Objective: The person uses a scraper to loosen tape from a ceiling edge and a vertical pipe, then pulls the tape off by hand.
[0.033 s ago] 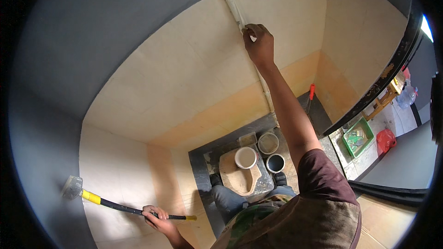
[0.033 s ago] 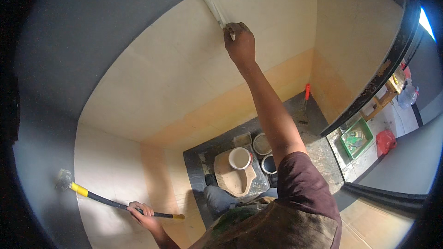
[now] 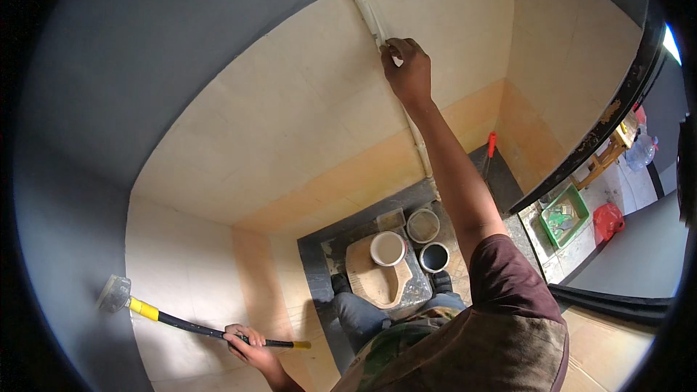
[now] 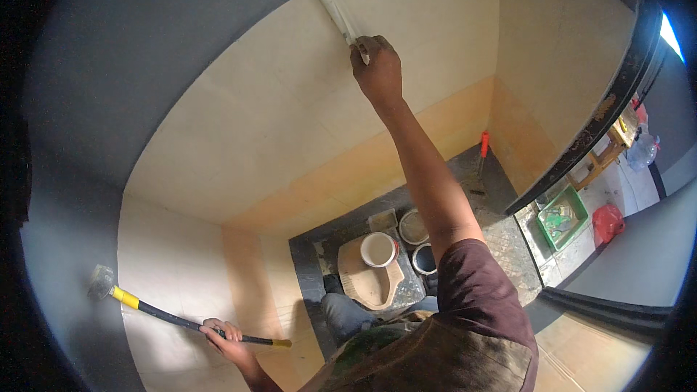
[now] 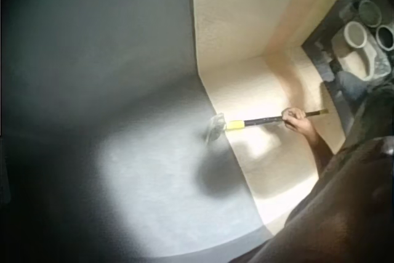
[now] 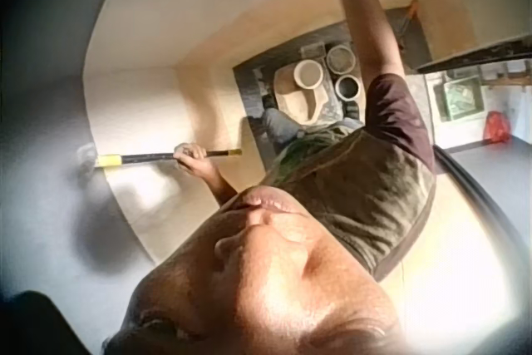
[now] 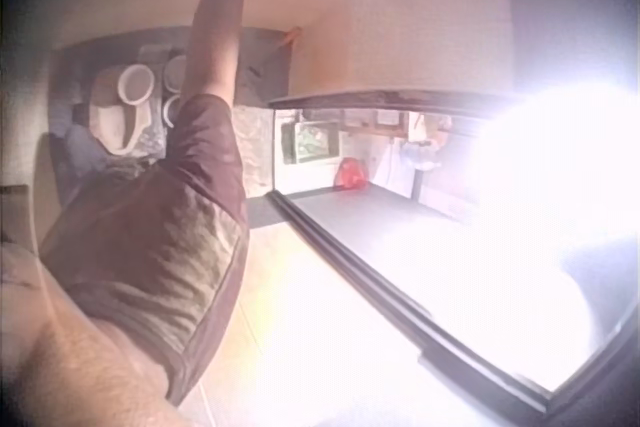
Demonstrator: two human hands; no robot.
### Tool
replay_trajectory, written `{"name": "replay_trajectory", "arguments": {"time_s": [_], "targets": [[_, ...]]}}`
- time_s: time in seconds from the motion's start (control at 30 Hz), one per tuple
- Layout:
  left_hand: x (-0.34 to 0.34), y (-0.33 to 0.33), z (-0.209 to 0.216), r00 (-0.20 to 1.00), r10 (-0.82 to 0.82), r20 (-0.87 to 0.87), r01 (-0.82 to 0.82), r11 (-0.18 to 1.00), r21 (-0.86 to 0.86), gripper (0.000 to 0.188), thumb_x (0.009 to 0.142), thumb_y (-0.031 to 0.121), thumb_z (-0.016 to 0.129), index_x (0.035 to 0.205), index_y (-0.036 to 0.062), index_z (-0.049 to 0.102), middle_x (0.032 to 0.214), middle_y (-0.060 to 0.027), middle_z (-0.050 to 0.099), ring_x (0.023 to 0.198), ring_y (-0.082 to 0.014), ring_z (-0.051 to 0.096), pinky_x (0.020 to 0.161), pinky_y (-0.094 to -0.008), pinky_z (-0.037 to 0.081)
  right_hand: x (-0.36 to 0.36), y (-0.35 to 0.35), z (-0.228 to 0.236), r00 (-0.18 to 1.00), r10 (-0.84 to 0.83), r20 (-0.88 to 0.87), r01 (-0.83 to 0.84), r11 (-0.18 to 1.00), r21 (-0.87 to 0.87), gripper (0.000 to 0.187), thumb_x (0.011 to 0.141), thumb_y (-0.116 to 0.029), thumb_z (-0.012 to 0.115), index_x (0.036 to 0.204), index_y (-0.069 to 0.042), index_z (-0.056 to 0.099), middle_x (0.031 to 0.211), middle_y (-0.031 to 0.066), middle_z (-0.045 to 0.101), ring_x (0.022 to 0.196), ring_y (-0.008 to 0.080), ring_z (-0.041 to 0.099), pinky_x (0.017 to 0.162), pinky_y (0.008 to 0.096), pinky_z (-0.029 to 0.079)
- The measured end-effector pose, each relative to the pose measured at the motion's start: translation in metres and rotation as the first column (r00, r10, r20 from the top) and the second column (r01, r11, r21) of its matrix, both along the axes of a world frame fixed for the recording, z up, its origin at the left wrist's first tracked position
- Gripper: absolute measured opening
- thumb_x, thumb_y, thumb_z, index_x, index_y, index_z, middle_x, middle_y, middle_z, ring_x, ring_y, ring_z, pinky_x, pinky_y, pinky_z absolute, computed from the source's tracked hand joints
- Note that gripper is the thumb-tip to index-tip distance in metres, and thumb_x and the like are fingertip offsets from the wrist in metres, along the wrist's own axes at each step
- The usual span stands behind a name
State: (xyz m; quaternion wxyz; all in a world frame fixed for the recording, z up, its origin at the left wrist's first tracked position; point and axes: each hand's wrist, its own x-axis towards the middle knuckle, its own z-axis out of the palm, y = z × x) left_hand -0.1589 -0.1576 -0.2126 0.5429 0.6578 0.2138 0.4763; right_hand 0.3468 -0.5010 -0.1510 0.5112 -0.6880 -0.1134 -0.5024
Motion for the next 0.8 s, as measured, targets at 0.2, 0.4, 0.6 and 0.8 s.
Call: {"name": "replay_trajectory", "arguments": {"time_s": [0.2,0.4,0.6,0.8], "targets": [[-0.002,0.007,0.002,1.0,-0.011,-0.028,0.011,1.0,-0.016,0.052,0.11,0.053,0.04,0.08,0.0111,0.041,0.06,0.0035,0.032,0.046,-0.0053,0.029,0.04,-0.0216,0.023,0.01,-0.017,0.005,0.992,-0.123,0.004,0.122,0.984,-0.132,0.01,0.088,-0.008,0.068,0.095,-0.002,0.067,0.09,0.019,0.067,0.082,0.0399,0.066,0.074,0.0483,0.055],[-0.005,0.012,-0.003,0.999,-0.001,-0.032,0.0,1.0,-0.006,0.049,0.11,0.051,0.04,0.086,0.0091,0.044,0.064,0.0028,0.035,0.047,-0.006,0.032,0.041,-0.0218,0.025,0.014,-0.078,0.077,0.944,-0.251,0.213,0.281,0.952,-0.123,0.011,0.087,-0.008,0.069,0.094,-0.004,0.062,0.089,0.0168,0.066,0.084,0.0382,0.066,0.073,0.0479,0.056],[-0.014,0.005,-0.001,0.998,-0.026,-0.063,0.028,0.999,0.02,0.046,0.112,0.047,0.039,0.089,0.0076,0.046,0.065,0.0017,0.038,0.048,-0.0062,0.034,0.042,-0.022,0.026,-0.015,-0.069,0.125,0.901,-0.312,0.303,0.383,0.899,-0.214,0.013,0.086,-0.01,0.07,0.092,-0.005,0.059,0.088,0.0133,0.065,0.085,0.0354,0.065,0.071,0.0466,0.055],[-0.015,0.009,-0.016,0.981,0.157,-0.116,-0.165,0.984,-0.065,0.047,0.11,0.051,0.04,0.084,0.013,0.043,0.064,0.0039,0.034,0.047,-0.0059,0.029,0.044,-0.0227,0.025,-0.051,-0.031,0.061,0.99,-0.095,0.103,0.11,0.983,-0.147,0.015,0.086,-0.008,0.072,0.091,-0.004,0.058,0.086,0.0136,0.061,0.078,0.0337,0.064,0.068,0.0454,0.052]]}}
